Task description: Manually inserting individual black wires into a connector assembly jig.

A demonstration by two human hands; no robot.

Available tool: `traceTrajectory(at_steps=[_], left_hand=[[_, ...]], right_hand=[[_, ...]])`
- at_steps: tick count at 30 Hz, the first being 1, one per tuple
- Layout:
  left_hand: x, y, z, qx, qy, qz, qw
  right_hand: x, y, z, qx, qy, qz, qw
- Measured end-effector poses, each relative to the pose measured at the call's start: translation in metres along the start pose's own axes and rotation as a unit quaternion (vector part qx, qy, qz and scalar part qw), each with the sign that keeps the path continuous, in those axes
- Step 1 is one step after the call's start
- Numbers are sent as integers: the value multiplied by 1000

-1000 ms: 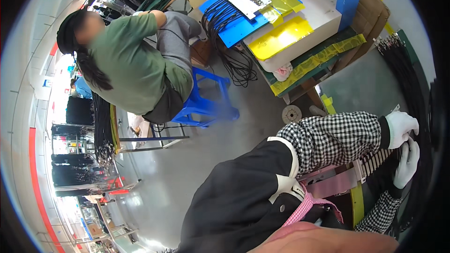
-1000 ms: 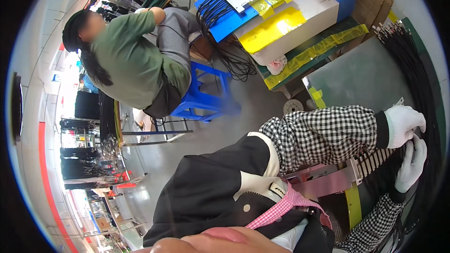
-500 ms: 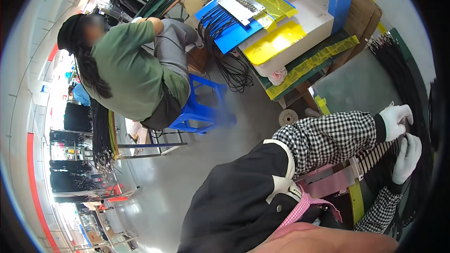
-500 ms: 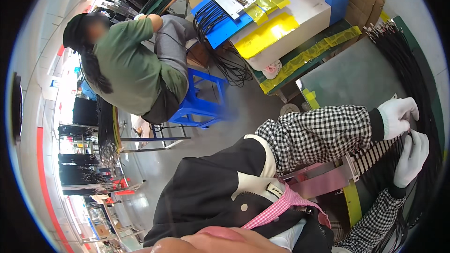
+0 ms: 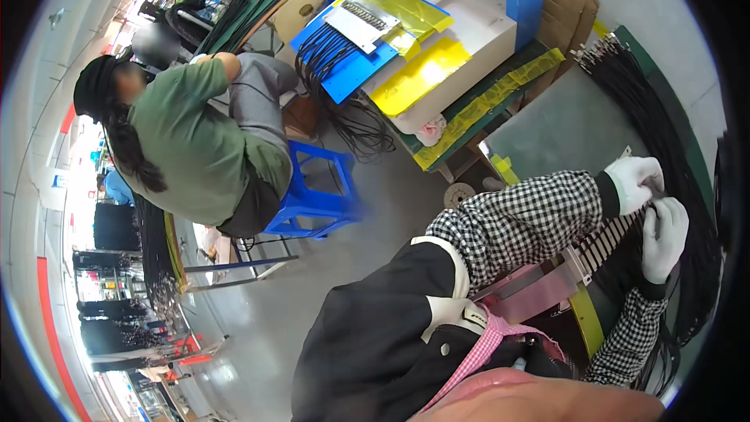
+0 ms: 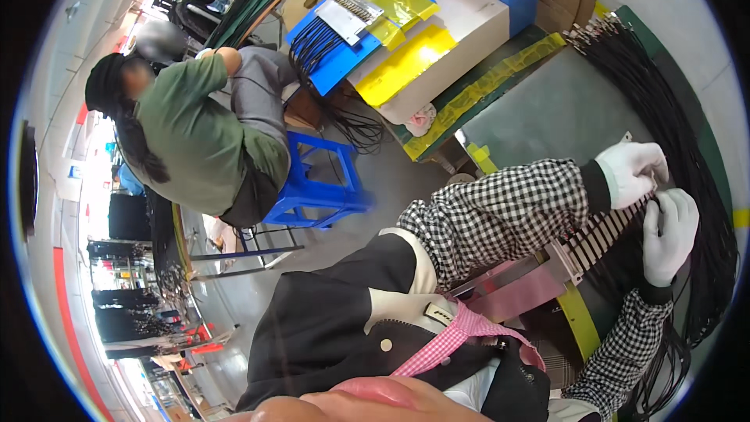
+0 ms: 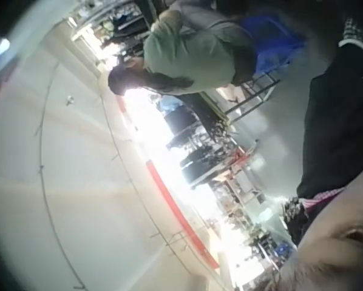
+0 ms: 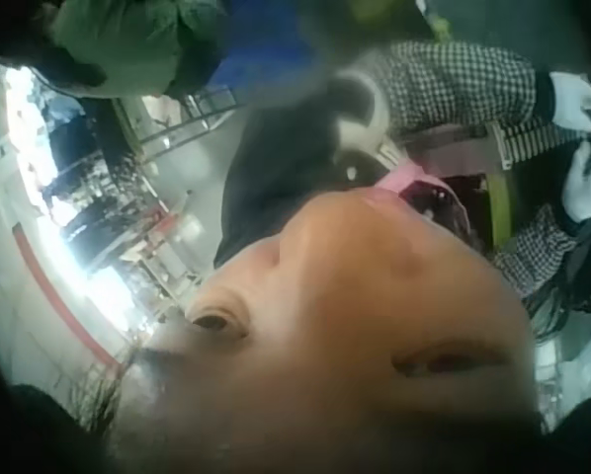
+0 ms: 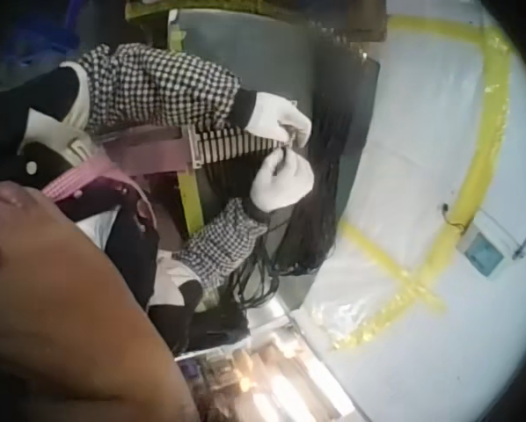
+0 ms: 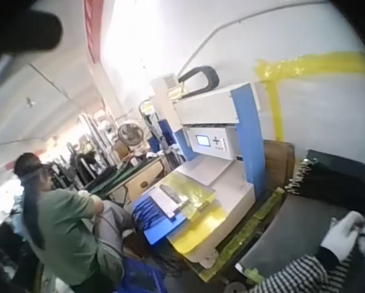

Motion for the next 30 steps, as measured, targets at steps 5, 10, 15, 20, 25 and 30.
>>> traceTrajectory(at_steps=[5, 10, 15, 20, 25, 30], left_hand=[[-5, -1, -1, 26, 13, -31, 999], [8, -1, -1, 25, -83, -75, 993], [-12, -4, -4, 52, 39, 78, 995], [-16, -5, -16, 93, -177, -56, 978], [-28, -10, 3, 187, -81, -1, 979], [-34, -3, -14, 111, 32, 40, 992]], right_hand=[[19, 6, -5, -33, -16, -20, 999], [10, 5, -3, -5, 88, 116, 989], [6, 11, -1, 165, 323, 249, 898], [59, 32, -27, -76, -93, -146, 982], [6, 5, -16, 156, 362, 205, 896], [44, 21, -27, -73, -100, -140, 982]])
Point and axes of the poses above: each hand's wrist, its own y-axis towards the middle knuckle, its own z-axis out of the palm, x = y × z, the point moved 6 cm from there along y, towards the middle knuckle, and after that the axes turned 2 degrees about -z, right-handed, at the moved point
